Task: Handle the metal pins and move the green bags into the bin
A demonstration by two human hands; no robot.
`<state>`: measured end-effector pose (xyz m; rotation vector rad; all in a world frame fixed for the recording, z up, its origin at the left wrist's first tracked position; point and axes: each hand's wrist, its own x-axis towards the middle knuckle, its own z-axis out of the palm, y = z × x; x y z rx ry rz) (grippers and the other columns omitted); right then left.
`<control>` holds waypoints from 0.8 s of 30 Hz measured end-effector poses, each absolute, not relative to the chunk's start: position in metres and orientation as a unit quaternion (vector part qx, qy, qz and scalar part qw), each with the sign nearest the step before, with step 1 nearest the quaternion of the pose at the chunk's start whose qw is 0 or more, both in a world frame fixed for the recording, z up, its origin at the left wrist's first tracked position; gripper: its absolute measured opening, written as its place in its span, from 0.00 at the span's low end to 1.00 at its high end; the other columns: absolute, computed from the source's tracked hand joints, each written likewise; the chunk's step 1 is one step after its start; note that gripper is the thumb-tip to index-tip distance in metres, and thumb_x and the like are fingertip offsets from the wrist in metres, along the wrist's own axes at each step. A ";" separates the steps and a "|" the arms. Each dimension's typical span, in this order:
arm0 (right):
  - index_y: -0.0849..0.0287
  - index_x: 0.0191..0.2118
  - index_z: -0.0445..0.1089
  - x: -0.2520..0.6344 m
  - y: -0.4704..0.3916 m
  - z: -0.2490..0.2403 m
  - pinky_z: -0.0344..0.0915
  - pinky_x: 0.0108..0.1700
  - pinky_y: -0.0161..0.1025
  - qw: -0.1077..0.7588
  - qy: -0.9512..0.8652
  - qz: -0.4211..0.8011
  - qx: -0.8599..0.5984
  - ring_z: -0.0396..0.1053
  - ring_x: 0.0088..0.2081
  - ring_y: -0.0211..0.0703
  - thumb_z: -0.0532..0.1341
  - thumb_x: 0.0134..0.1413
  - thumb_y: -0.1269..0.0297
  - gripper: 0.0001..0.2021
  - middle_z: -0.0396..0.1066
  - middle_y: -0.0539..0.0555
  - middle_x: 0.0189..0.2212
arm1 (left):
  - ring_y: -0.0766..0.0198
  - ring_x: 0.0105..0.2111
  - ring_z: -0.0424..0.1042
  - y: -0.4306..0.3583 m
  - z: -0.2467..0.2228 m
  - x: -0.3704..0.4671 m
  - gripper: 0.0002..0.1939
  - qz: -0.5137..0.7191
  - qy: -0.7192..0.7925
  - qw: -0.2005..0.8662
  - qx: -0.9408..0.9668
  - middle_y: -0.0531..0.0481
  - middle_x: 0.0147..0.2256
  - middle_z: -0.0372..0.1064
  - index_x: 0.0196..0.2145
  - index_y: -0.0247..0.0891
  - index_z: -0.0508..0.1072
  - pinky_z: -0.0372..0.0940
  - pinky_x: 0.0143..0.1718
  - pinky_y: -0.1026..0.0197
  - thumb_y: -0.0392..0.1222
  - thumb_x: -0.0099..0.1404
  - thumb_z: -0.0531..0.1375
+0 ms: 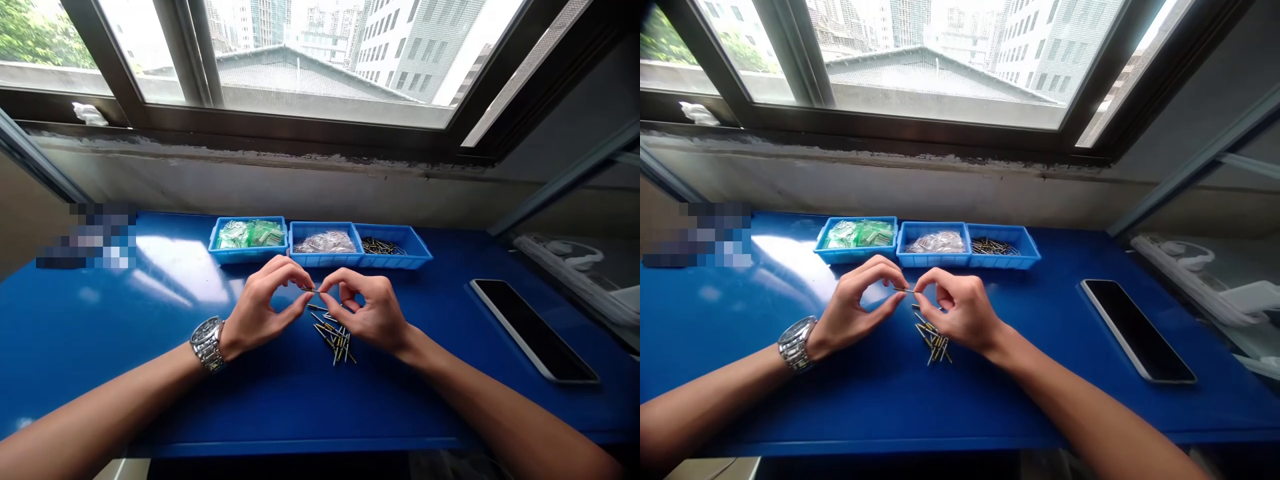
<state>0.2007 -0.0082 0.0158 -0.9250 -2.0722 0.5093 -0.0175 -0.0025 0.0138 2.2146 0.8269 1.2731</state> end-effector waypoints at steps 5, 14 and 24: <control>0.60 0.40 0.75 0.198 -0.006 0.010 0.51 0.24 0.31 0.367 -0.825 0.237 -0.358 0.50 0.19 0.30 0.66 0.60 0.68 0.03 0.51 0.40 0.18 | 0.61 0.39 0.71 -0.002 0.013 -0.017 0.03 0.460 0.280 0.216 0.814 0.46 0.38 0.72 0.40 0.35 0.75 0.68 0.42 0.57 0.32 0.68 0.63; 0.61 0.37 0.75 0.199 -0.009 0.015 0.52 0.22 0.32 0.427 -0.814 0.153 -0.364 0.51 0.17 0.29 0.66 0.62 0.67 0.03 0.53 0.40 0.17 | 0.61 0.39 0.71 -0.001 0.014 -0.018 0.02 0.442 0.309 0.243 0.806 0.47 0.38 0.72 0.40 0.36 0.75 0.67 0.41 0.59 0.33 0.69 0.63; 0.60 0.38 0.74 0.201 -0.011 0.018 0.53 0.23 0.31 0.412 -0.839 0.143 -0.327 0.53 0.18 0.29 0.65 0.60 0.69 0.02 0.55 0.41 0.19 | 0.59 0.39 0.69 -0.004 0.011 -0.018 0.02 0.407 0.294 0.248 0.828 0.47 0.37 0.72 0.39 0.37 0.74 0.67 0.43 0.56 0.33 0.69 0.62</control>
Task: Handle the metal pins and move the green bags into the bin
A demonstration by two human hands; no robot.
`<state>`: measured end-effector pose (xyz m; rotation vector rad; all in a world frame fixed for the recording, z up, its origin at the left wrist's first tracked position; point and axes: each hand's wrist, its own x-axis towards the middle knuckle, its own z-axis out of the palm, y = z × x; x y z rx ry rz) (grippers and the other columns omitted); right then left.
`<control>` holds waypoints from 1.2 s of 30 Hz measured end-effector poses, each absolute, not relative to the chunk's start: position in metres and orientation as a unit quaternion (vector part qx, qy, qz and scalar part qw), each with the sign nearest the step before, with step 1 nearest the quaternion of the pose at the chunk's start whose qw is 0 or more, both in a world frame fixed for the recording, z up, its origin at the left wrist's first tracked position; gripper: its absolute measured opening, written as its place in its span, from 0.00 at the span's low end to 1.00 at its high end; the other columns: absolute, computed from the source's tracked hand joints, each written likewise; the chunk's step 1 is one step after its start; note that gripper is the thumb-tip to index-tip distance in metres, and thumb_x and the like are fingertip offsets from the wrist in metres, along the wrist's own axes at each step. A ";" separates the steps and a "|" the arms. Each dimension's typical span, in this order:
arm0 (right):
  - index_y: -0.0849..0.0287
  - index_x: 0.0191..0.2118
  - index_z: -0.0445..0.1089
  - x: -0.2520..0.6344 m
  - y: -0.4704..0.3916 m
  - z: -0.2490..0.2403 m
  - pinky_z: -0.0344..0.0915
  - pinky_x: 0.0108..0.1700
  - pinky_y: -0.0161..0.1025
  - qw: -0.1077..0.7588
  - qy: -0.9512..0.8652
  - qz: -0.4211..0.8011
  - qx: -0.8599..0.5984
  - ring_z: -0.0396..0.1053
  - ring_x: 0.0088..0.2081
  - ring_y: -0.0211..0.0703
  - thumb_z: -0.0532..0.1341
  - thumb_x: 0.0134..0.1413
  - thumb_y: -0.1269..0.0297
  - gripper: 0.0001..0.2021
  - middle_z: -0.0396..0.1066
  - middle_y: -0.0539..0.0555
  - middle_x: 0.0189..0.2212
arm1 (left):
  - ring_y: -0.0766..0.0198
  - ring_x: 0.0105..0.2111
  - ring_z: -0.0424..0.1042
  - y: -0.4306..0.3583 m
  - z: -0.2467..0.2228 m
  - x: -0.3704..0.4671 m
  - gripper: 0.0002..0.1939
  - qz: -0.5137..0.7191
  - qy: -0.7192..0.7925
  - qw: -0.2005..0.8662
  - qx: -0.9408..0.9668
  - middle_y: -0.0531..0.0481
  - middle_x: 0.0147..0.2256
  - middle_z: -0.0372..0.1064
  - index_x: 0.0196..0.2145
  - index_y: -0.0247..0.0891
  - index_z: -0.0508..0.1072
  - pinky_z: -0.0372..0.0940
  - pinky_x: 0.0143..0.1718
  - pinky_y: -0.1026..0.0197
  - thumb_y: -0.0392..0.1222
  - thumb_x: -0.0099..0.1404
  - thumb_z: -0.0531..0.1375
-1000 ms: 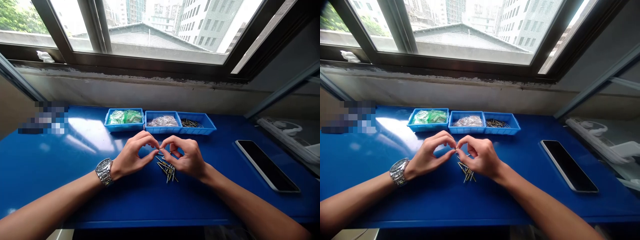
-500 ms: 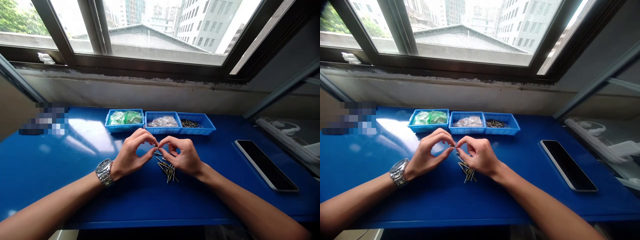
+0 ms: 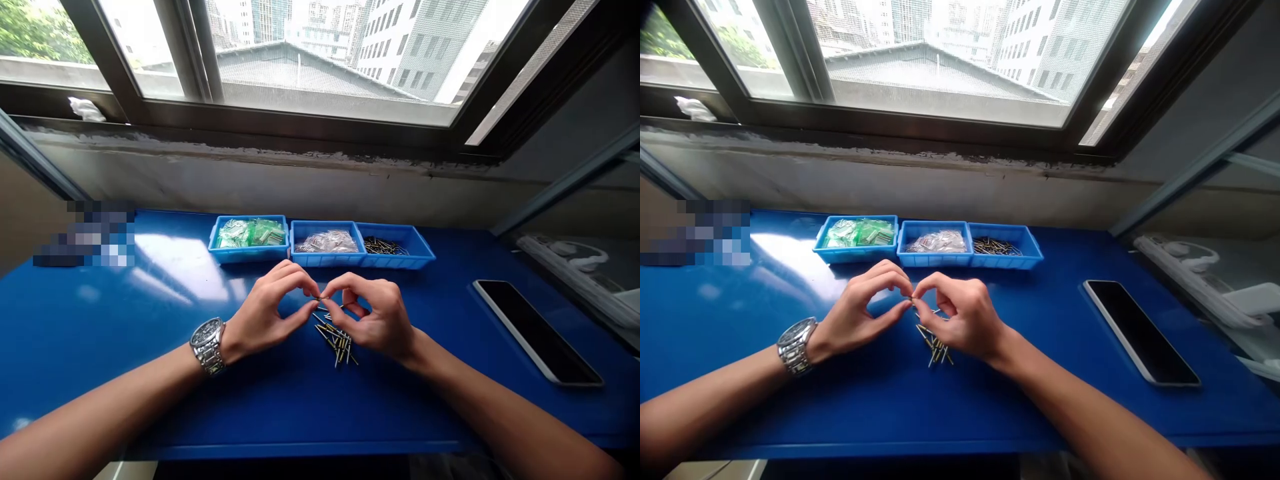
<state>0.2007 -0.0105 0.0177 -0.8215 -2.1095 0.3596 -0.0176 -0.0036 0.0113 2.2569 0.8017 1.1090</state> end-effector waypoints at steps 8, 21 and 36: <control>0.59 0.39 0.75 0.203 -0.003 0.013 0.53 0.24 0.32 0.355 -0.839 0.198 -0.362 0.52 0.19 0.31 0.65 0.60 0.67 0.03 0.53 0.41 0.18 | 0.59 0.43 0.71 -0.003 0.012 -0.018 0.05 0.443 0.300 0.222 0.815 0.45 0.43 0.71 0.44 0.38 0.74 0.69 0.45 0.56 0.34 0.70 0.62; 0.57 0.40 0.78 0.279 0.046 0.043 0.55 0.27 0.36 0.300 -0.735 -0.022 -0.607 0.61 0.21 0.37 0.66 0.59 0.59 0.09 0.63 0.46 0.18 | 0.61 0.44 0.70 0.001 0.009 -0.020 0.07 0.428 0.329 0.255 0.802 0.45 0.44 0.71 0.47 0.37 0.73 0.68 0.46 0.56 0.34 0.73 0.58; 0.57 0.40 0.79 0.246 0.028 0.030 0.54 0.23 0.32 0.094 -0.848 0.355 -0.382 0.57 0.20 0.34 0.67 0.58 0.62 0.07 0.63 0.44 0.18 | 0.59 0.42 0.71 0.001 0.010 -0.018 0.08 0.389 0.325 0.262 0.822 0.45 0.41 0.73 0.45 0.38 0.74 0.68 0.43 0.56 0.32 0.72 0.56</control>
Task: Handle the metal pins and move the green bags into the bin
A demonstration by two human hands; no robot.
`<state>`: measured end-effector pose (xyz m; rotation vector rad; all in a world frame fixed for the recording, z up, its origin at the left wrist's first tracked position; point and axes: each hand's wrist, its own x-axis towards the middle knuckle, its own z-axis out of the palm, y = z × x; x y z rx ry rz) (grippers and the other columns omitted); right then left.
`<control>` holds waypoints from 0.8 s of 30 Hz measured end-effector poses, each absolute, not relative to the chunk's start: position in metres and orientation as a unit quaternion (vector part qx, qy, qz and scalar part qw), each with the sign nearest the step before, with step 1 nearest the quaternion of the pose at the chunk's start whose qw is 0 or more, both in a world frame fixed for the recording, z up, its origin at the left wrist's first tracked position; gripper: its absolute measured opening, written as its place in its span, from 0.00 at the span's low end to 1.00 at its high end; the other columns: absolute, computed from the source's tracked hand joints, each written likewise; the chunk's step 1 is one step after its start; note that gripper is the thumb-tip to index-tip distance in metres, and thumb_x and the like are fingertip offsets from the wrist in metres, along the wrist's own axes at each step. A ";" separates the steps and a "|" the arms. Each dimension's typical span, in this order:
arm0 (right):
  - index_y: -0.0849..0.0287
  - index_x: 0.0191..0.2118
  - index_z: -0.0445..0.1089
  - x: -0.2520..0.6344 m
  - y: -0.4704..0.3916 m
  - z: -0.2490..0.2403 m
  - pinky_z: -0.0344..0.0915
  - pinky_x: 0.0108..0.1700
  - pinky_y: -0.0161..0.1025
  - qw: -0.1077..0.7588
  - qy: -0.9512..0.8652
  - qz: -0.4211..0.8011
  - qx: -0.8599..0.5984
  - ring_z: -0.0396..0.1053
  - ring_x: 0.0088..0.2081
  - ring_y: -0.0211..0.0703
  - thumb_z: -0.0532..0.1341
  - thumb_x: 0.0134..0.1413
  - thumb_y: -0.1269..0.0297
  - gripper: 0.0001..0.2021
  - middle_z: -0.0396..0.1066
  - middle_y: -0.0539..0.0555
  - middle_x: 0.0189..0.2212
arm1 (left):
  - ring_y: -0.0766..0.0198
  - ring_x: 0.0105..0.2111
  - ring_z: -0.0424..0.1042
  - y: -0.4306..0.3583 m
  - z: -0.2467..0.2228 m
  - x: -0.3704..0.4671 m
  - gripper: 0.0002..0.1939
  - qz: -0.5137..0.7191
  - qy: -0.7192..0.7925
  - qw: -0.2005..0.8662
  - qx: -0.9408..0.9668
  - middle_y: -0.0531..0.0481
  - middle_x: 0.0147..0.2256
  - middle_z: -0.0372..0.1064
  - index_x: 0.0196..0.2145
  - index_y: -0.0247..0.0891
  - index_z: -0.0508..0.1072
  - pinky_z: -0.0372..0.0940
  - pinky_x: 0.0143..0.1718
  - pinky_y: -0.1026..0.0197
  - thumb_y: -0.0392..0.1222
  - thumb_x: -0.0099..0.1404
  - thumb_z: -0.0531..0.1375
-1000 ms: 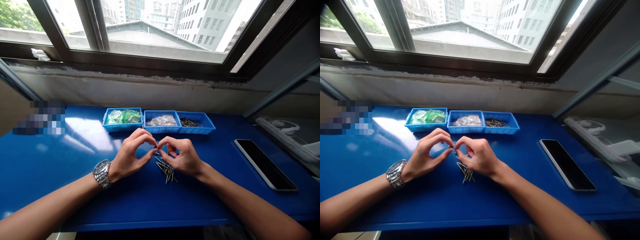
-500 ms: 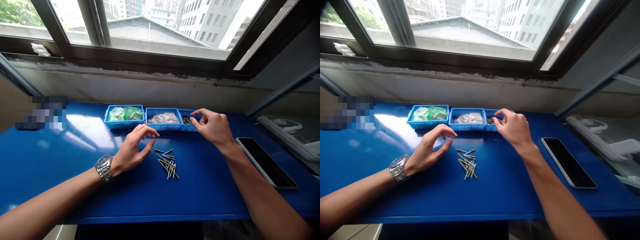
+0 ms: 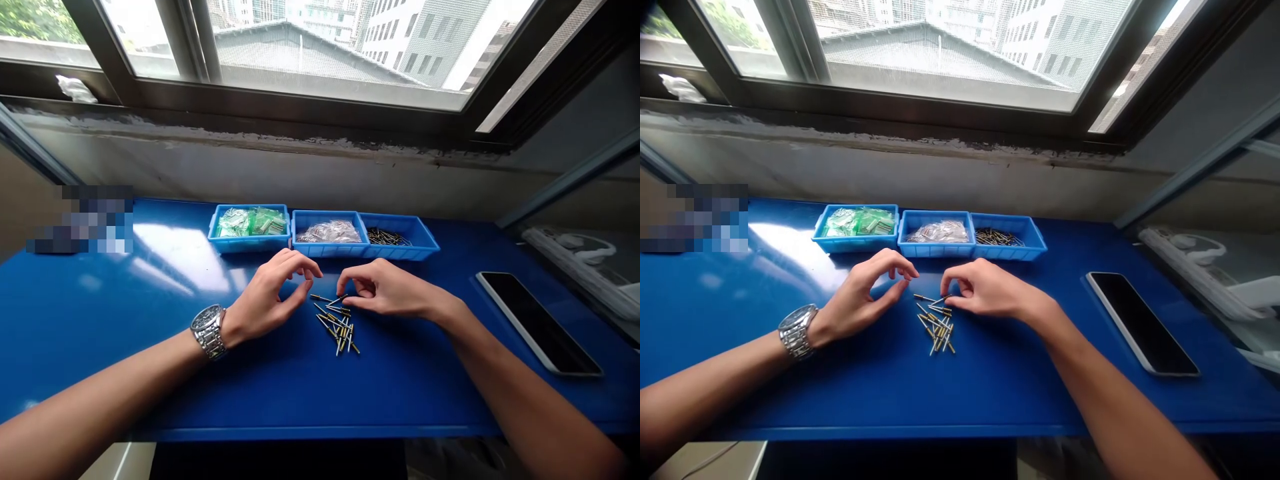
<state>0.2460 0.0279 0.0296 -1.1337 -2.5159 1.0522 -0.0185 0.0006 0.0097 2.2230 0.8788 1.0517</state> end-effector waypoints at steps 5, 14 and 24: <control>0.58 0.39 0.78 0.242 0.026 0.031 0.54 0.24 0.31 0.089 -0.857 0.338 -0.377 0.57 0.20 0.33 0.65 0.58 0.65 0.05 0.62 0.43 0.19 | 0.59 0.40 0.70 0.000 0.010 -0.018 0.07 0.381 0.319 0.261 0.828 0.46 0.41 0.74 0.44 0.37 0.74 0.67 0.44 0.55 0.32 0.73 0.56; 0.59 0.39 0.76 0.227 0.013 0.032 0.54 0.25 0.32 0.216 -0.863 0.257 -0.377 0.56 0.21 0.32 0.65 0.59 0.66 0.04 0.58 0.43 0.19 | 0.56 0.42 0.69 0.001 0.007 -0.019 0.06 0.357 0.330 0.223 0.845 0.47 0.40 0.74 0.45 0.38 0.75 0.66 0.46 0.53 0.39 0.72 0.62; 0.58 0.38 0.74 0.217 0.006 0.024 0.53 0.24 0.32 0.277 -0.862 0.212 -0.369 0.54 0.20 0.31 0.66 0.57 0.67 0.03 0.55 0.41 0.19 | 0.58 0.40 0.68 0.002 0.006 -0.019 0.02 0.361 0.324 0.206 0.850 0.48 0.38 0.74 0.39 0.38 0.76 0.66 0.42 0.55 0.36 0.70 0.62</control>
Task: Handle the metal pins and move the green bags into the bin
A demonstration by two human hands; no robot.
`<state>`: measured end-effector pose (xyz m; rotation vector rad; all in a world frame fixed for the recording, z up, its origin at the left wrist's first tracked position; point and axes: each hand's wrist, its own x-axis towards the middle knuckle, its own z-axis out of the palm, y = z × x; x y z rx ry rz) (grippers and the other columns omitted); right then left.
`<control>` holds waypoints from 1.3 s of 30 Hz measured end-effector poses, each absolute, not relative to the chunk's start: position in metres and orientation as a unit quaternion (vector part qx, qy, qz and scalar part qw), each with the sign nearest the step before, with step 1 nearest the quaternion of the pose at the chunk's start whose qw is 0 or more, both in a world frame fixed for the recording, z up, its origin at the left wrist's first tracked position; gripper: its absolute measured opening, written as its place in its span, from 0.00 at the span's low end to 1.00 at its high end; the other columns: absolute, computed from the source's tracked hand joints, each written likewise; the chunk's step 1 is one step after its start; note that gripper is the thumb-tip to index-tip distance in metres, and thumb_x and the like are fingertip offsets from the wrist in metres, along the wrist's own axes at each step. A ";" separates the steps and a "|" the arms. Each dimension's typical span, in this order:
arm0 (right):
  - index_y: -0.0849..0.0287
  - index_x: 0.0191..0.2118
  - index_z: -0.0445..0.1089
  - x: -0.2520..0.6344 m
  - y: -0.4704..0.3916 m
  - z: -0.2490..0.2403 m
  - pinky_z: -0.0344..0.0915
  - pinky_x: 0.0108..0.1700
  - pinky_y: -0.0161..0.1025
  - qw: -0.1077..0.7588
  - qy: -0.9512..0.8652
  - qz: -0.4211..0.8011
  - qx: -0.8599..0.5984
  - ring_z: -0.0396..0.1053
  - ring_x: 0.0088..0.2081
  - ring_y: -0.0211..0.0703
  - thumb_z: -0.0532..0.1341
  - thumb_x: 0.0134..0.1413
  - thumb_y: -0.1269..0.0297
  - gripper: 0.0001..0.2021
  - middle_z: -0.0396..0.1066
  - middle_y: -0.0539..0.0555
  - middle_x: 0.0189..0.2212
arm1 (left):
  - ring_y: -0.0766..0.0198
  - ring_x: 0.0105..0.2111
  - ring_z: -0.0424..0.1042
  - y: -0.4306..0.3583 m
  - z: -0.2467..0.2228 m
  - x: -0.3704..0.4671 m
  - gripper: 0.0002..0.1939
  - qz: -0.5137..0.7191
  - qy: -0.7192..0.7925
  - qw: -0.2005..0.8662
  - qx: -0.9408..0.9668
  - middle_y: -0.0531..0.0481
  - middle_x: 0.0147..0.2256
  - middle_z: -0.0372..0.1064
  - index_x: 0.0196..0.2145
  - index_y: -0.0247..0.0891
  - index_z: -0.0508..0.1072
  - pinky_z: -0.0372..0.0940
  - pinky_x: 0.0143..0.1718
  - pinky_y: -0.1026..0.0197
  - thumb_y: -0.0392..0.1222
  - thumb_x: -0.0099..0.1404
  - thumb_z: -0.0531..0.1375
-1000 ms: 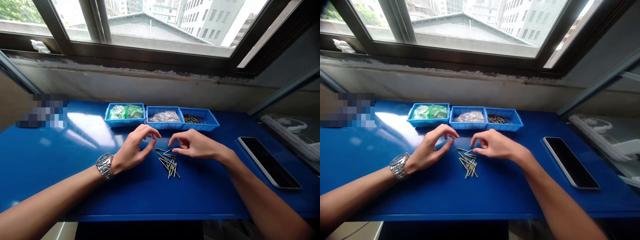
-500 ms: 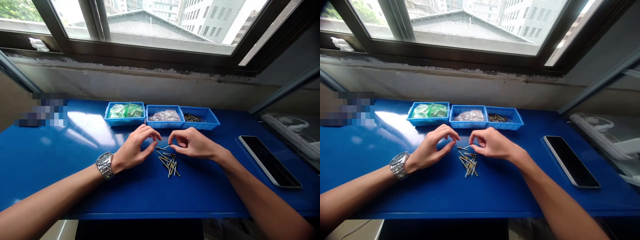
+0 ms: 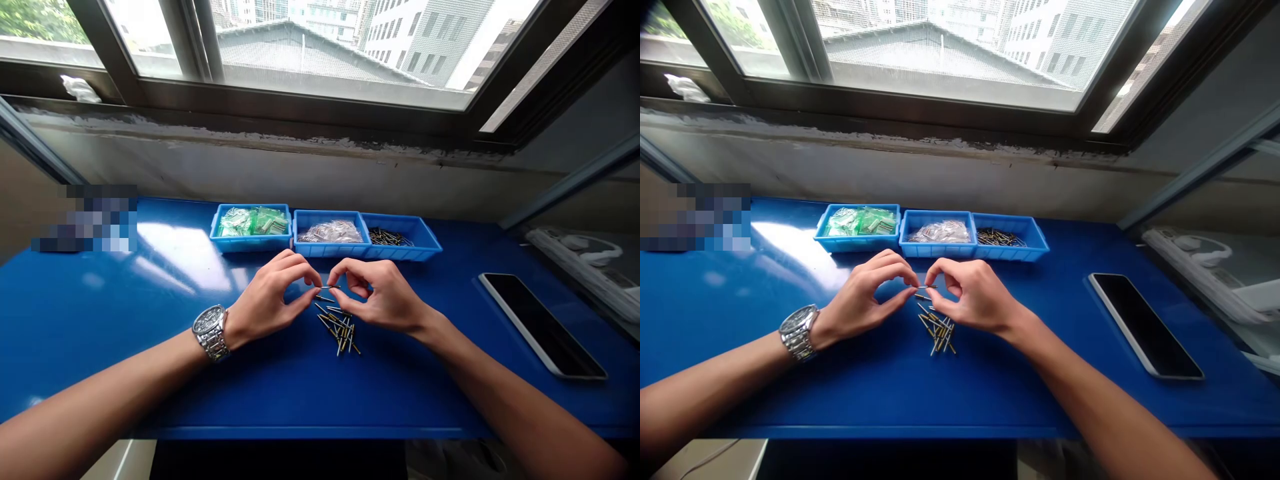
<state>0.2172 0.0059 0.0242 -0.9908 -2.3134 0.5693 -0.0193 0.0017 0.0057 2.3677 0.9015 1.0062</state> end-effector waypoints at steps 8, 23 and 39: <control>0.59 0.38 0.73 0.206 -0.002 0.019 0.55 0.25 0.31 0.342 -0.855 0.180 -0.345 0.54 0.20 0.30 0.66 0.55 0.70 0.04 0.54 0.40 0.19 | 0.60 0.39 0.69 0.001 0.004 -0.018 0.02 0.357 0.314 0.237 0.847 0.49 0.37 0.74 0.39 0.38 0.75 0.65 0.41 0.57 0.34 0.70 0.62; 0.60 0.38 0.73 0.206 -0.002 0.016 0.54 0.24 0.30 0.349 -0.850 0.170 -0.354 0.53 0.19 0.29 0.67 0.55 0.70 0.04 0.53 0.40 0.19 | 0.62 0.37 0.70 -0.002 0.010 -0.018 0.02 0.415 0.314 0.242 0.819 0.48 0.35 0.73 0.38 0.35 0.75 0.65 0.39 0.61 0.34 0.70 0.63; 0.61 0.40 0.74 0.202 -0.008 0.017 0.55 0.23 0.30 0.395 -0.846 0.161 -0.320 0.53 0.19 0.29 0.66 0.57 0.70 0.05 0.56 0.41 0.20 | 0.63 0.38 0.71 -0.002 0.008 -0.017 0.01 0.386 0.298 0.274 0.829 0.48 0.37 0.73 0.39 0.36 0.76 0.65 0.40 0.61 0.34 0.70 0.63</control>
